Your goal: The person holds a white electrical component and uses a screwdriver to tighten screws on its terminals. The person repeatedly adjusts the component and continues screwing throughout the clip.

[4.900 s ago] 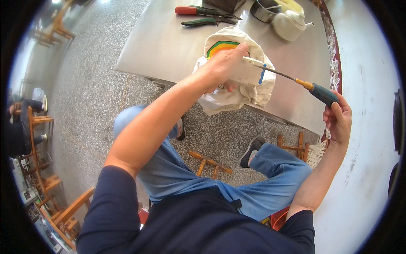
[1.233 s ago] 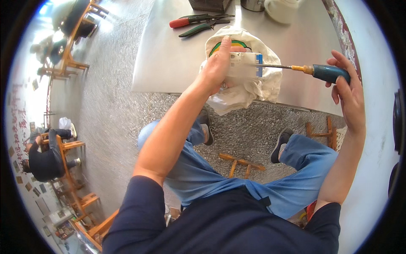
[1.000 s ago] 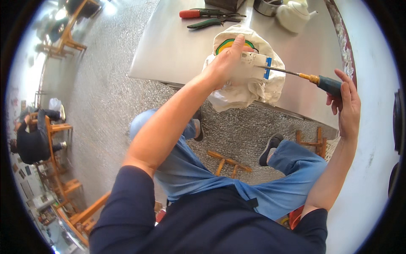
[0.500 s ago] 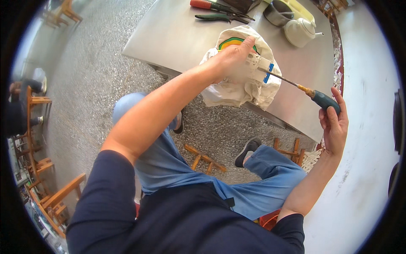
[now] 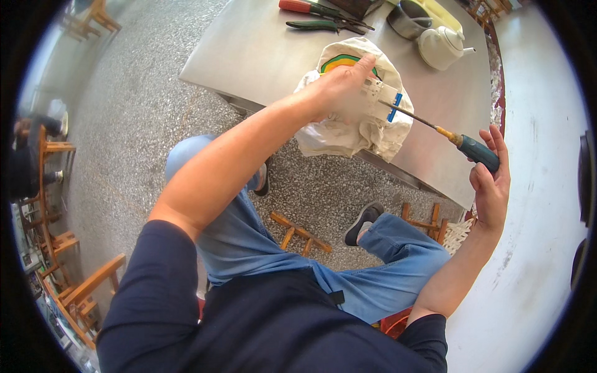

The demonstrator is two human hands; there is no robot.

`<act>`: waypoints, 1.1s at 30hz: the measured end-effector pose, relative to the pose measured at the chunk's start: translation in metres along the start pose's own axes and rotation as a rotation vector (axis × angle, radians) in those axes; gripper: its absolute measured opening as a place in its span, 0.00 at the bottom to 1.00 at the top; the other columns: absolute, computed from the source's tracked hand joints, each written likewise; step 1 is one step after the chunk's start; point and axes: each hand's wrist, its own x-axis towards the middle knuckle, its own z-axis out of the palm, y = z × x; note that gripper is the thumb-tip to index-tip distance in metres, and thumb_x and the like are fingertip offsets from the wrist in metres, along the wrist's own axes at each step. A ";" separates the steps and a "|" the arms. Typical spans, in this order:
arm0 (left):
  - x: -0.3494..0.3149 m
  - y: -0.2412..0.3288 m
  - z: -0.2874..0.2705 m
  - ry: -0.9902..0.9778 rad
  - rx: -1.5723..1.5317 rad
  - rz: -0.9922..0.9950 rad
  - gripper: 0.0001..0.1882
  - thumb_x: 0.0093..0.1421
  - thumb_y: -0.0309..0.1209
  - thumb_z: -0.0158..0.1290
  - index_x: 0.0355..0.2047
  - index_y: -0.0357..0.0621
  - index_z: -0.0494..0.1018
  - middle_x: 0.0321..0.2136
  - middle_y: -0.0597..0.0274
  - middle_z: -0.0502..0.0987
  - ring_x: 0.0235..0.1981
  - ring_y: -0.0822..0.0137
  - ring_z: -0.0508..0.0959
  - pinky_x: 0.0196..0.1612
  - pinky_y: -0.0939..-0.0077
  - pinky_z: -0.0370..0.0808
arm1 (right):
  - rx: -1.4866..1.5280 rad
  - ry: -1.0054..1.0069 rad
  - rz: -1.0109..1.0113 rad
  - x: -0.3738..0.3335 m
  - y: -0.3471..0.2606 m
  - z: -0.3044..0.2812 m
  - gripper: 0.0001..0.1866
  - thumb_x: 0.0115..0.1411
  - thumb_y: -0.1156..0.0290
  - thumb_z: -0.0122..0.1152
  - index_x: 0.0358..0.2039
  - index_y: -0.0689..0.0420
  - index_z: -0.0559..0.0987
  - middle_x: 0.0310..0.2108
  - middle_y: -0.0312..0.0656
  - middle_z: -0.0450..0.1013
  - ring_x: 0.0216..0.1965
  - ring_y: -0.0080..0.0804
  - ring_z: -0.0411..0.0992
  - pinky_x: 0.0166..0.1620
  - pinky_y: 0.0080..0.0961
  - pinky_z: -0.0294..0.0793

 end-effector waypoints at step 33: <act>0.001 0.001 0.002 0.019 0.074 0.035 0.39 0.74 0.62 0.30 0.56 0.37 0.72 0.25 0.61 0.79 0.16 0.72 0.74 0.17 0.78 0.72 | -0.009 0.041 0.113 0.001 0.004 -0.008 0.28 0.70 0.69 0.58 0.68 0.61 0.67 0.34 0.38 0.75 0.25 0.17 0.67 0.25 0.12 0.62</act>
